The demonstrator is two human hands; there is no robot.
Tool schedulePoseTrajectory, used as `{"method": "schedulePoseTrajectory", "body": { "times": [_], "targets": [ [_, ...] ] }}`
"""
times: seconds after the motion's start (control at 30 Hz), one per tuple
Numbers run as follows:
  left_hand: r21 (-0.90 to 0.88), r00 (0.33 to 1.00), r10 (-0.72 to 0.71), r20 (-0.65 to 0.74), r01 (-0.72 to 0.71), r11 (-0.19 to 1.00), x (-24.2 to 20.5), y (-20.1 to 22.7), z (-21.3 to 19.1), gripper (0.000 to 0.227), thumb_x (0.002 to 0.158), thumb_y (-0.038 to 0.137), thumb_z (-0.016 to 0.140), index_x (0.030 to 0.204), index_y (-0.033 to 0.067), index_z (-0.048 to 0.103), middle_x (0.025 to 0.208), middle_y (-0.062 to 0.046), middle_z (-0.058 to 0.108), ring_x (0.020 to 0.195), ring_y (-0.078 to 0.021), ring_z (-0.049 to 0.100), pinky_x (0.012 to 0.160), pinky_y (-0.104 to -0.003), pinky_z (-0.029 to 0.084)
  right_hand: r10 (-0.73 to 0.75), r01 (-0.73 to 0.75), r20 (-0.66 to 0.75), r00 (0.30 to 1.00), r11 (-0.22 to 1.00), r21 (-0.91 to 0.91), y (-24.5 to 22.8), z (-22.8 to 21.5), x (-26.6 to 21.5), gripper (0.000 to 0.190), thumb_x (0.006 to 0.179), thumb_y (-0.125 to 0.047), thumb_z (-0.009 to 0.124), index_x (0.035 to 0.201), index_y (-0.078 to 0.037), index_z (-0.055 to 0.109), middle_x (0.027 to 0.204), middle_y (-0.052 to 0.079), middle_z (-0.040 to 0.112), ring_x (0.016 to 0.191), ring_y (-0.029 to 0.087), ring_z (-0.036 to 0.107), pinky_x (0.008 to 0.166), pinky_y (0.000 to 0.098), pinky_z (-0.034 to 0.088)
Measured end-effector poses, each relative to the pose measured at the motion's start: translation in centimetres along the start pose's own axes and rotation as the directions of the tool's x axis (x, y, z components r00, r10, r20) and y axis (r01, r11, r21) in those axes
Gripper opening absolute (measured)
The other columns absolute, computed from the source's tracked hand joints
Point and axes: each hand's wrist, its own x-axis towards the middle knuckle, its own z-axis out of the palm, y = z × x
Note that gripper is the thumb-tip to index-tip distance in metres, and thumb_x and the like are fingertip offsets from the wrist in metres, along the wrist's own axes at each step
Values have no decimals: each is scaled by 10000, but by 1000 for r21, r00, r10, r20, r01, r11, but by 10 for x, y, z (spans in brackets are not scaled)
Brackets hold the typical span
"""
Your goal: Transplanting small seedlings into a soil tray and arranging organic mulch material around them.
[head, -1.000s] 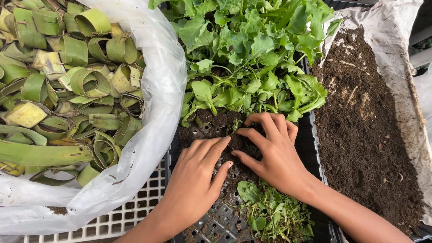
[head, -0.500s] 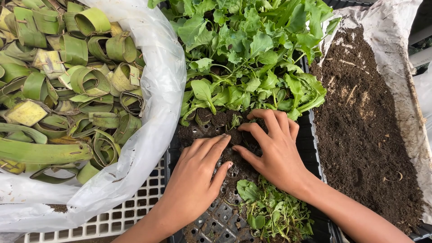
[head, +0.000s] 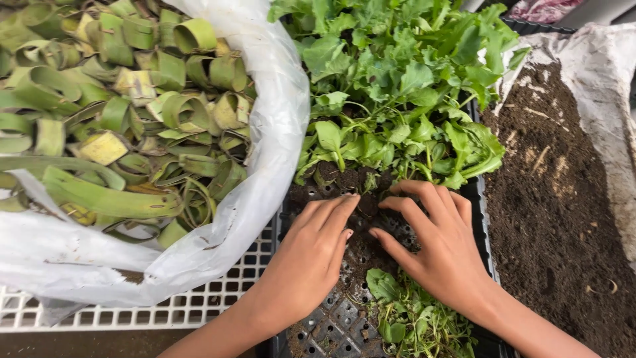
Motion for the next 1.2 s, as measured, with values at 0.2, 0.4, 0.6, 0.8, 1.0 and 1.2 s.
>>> {"method": "schedulePoseTrajectory", "body": {
  "times": [0.2, 0.4, 0.6, 0.8, 1.0, 1.2],
  "targets": [
    [51, 966, 153, -210, -146, 988, -6, 29, -49, 350, 1050, 41, 438, 1375, -55, 528, 1337, -191, 584, 1235, -344, 550, 1065, -467, 449, -315, 270, 176, 933, 933, 238, -23, -34, 23, 255, 953, -300, 664, 1142, -131, 692, 1171, 39, 668, 984, 228, 653, 843, 404, 488],
    [259, 899, 170, -403, -67, 964, -25, 26, -109, 284, 1044, 11, 482, 1306, -57, 571, 1284, -188, 616, 1178, -342, 576, 1035, -453, 467, -559, 527, 168, 812, 826, 200, -64, -49, 81, 263, 991, -309, 614, 1131, -96, 676, 1172, 87, 651, 989, 267, 657, 770, 411, 503],
    [520, 872, 109, -476, 180, 835, -50, -9, -143, 277, 1033, 5, 519, 1294, -33, 604, 1334, -177, 588, 1257, -366, 522, 1009, -493, 480, -678, 677, -1, 735, 733, 73, -93, -32, 138, 226, 1004, -231, 643, 1141, -51, 652, 1153, 97, 673, 1025, 277, 658, 809, 405, 502],
    [580, 870, 131, -476, 198, 790, -41, -29, -163, 200, 1000, -39, 543, 1178, -50, 635, 1326, -201, 588, 1258, -376, 523, 985, -494, 490, -695, 698, -72, 716, 711, 84, -109, -13, 180, 289, 1006, -187, 659, 1242, -21, 641, 1259, 165, 612, 1011, 329, 609, 788, 433, 505],
    [732, 915, 84, -394, 257, 630, -30, -52, -174, 473, 820, -61, 592, 1285, 23, 612, 1444, -188, 509, 1347, -378, 455, 1047, -516, 428, -632, 634, -55, 773, 771, 58, -120, 5, 206, 363, 1019, -231, 633, 1330, -52, 578, 1351, 141, 539, 1072, 344, 540, 832, 456, 479],
    [730, 925, 39, -377, 271, 627, -46, -47, -194, 478, 880, -38, 575, 1351, 39, 607, 1260, -157, 609, 1248, -363, 518, 1046, -512, 443, -639, 626, -26, 768, 742, 240, -119, 13, 218, 332, 1025, -251, 595, 1297, -61, 607, 1312, 115, 589, 1164, 312, 581, 972, 450, 416]
  ]
}}
